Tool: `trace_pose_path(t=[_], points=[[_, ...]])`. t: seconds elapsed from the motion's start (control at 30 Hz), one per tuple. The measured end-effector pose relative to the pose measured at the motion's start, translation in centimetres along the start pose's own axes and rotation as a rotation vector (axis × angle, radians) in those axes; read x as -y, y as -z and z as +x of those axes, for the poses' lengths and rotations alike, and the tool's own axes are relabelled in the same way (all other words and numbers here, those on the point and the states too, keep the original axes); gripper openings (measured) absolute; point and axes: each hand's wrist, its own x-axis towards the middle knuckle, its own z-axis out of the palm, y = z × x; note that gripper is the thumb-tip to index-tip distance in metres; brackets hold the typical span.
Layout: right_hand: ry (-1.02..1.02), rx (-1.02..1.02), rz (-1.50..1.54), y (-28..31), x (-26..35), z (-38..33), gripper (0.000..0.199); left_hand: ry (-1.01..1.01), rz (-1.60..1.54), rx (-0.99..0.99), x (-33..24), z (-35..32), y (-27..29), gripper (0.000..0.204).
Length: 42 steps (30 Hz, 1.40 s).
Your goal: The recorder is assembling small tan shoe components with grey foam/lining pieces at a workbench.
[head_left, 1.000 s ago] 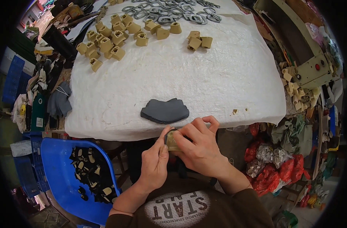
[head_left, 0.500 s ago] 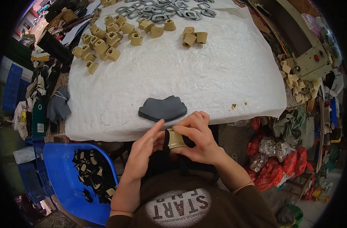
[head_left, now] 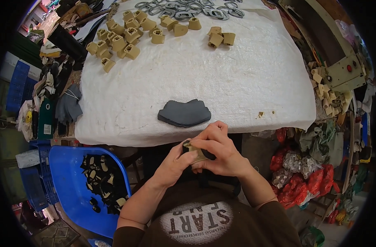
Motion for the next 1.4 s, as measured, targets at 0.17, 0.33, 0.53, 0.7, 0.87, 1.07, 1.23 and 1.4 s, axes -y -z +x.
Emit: trace_pose_path(t=[0.17, 0.33, 0.53, 0.7, 0.87, 1.07, 1.23, 1.4], points=[[-0.05, -0.068, -0.017, 0.1, -0.2, 0.2, 0.047, -0.533, 0.176, -0.374, 1.1, -0.8, 0.2, 0.042], [-0.063, -0.07, -0.056, 0.4, -0.2, 0.0, 0.049, -0.754, 0.582, -0.398, 1.4, -1.3, 0.4, 0.018], [-0.063, 0.004, -0.016, 0.4, 0.4, -0.1, 0.049, -1.041, 0.936, -0.412, 0.9, -0.6, 0.2, 0.019], [-0.074, 0.096, -0.051, 0.1, 0.5, -0.3, 0.048, -1.065, 1.099, -0.342, 0.3, -0.6, 0.0, 0.018], [0.014, -0.041, -0.146, 0.6, 0.5, 0.2, 0.05, -1.059, 0.652, -0.381, 1.0, -0.8, -0.1, 0.032], [0.059, 0.0, -0.183, 0.2, 1.3, -0.1, 0.049, -0.176, 0.247, -0.06, -0.1, -1.8, 0.7, 0.046], [0.014, 0.016, 0.195, 1.3, 3.3, 0.2, 0.071, -0.22, 0.334, -0.364, 0.1, -1.3, 1.4, 0.042], [-0.436, -0.347, 0.401, -1.5, 2.5, -1.2, 0.023, -0.335, 0.35, -0.274, -0.2, -1.3, 0.1, 0.047]])
